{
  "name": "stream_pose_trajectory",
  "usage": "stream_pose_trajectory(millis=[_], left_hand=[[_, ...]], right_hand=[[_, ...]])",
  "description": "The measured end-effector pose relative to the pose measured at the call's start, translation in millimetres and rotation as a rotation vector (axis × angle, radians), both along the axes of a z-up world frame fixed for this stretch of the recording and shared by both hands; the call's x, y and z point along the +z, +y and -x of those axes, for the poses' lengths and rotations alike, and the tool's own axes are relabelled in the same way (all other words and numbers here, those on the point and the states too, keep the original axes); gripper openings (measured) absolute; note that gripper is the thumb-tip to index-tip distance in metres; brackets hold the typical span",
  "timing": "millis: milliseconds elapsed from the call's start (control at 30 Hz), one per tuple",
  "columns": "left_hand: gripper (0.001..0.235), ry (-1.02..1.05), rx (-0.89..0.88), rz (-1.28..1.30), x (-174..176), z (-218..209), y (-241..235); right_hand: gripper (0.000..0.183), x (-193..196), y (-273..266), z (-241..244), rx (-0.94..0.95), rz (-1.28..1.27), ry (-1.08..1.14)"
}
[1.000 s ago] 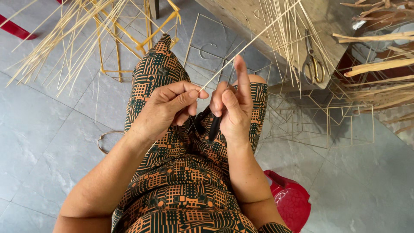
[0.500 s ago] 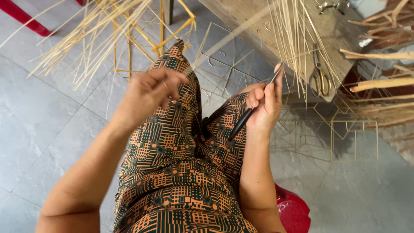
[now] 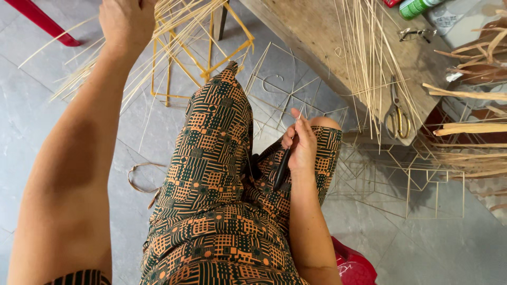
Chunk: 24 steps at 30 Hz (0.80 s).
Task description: The person sits on a low stool and repeatedly shaves thin bamboo strips using a small knife. They hold each strip with one hand and draw the blade along its length to remove thin shavings, then place the finished strips into a yellow wire rack.
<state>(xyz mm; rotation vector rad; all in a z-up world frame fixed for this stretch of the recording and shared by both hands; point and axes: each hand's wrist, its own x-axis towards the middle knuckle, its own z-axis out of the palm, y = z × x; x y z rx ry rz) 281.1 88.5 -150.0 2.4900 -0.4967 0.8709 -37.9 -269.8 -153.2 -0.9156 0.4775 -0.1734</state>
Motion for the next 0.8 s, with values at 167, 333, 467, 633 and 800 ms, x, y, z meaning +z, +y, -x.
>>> stream_pose_trajectory(millis=[167, 333, 467, 633, 800], left_hand=[[0.009, 0.144, -0.038, 0.080, -19, -9, -9], [0.008, -0.174, -0.031, -0.051, 2, 9, -15], [0.007, 0.058, -0.165, -0.024, 13, 28, -34], [0.023, 0.161, -0.175, -0.113, 5, 42, -58], [0.014, 0.083, -0.085, -0.165, -9, 30, -68]], right_hand=[[0.035, 0, 1, -4, 0.002, 0.004, 0.042], [0.035, -1, 0, -5, 0.008, 0.005, 0.019], [0.036, -1, 3, -7, 0.019, 0.026, 0.039], [0.036, 0, 6, -10, 0.023, 0.018, 0.074], [0.037, 0, 6, -7, 0.020, 0.036, 0.070]])
